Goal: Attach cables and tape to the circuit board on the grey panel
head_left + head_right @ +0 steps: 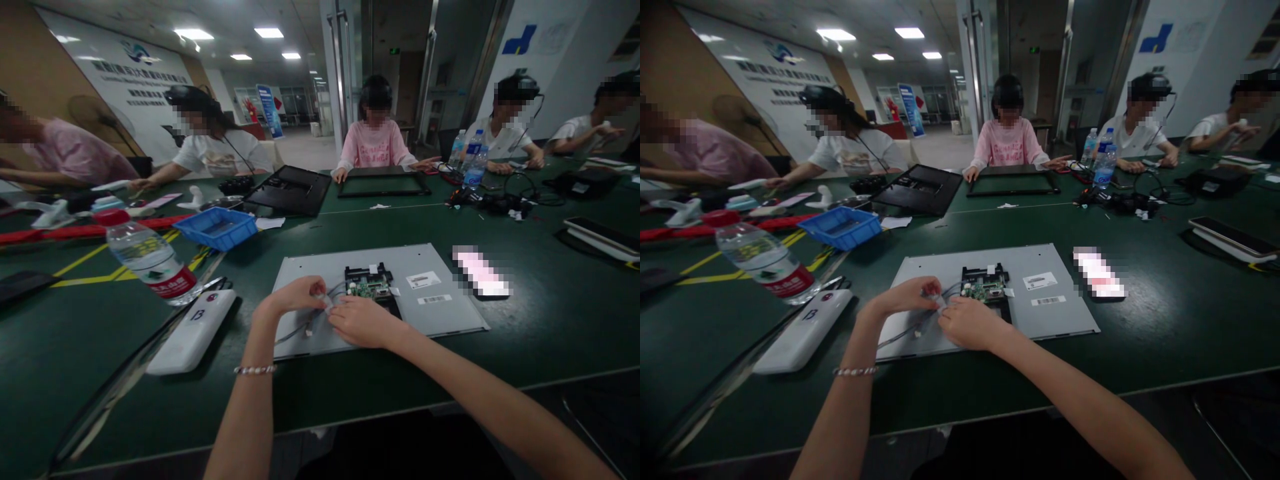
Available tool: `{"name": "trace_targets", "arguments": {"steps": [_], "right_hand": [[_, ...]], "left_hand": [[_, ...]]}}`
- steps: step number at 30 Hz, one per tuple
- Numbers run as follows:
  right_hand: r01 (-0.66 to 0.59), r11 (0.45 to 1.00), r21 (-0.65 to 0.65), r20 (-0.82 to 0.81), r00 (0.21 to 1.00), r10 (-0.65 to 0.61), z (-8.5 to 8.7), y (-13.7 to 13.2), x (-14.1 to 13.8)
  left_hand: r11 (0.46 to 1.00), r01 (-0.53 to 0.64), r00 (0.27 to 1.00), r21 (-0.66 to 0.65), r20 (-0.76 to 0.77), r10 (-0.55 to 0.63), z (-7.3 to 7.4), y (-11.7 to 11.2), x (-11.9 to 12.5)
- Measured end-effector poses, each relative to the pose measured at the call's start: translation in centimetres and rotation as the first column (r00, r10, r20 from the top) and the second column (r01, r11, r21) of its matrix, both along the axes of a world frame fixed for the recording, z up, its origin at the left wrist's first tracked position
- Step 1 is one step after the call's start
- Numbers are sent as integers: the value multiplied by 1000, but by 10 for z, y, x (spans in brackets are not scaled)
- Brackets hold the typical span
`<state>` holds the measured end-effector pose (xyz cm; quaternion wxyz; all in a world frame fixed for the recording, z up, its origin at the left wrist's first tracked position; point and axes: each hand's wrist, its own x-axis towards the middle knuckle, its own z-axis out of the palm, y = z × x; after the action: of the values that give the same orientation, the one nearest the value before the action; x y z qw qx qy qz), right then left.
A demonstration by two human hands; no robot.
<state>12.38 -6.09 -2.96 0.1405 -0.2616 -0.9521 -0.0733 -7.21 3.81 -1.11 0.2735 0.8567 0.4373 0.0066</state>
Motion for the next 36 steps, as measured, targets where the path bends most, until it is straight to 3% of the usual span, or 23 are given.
{"name": "trace_targets", "arguments": {"steps": [18, 36], "right_hand": [[19, 996, -88, -50, 998, -24, 6, -13, 0], [37, 998, -58, -97, 994, -43, 2, -6, -2]], "left_hand": [[999, -34, 997, -10, 69, 35, 2, 1, 0], [998, -65, 996, -19, 54, 66, -2, 0, -1]]}}
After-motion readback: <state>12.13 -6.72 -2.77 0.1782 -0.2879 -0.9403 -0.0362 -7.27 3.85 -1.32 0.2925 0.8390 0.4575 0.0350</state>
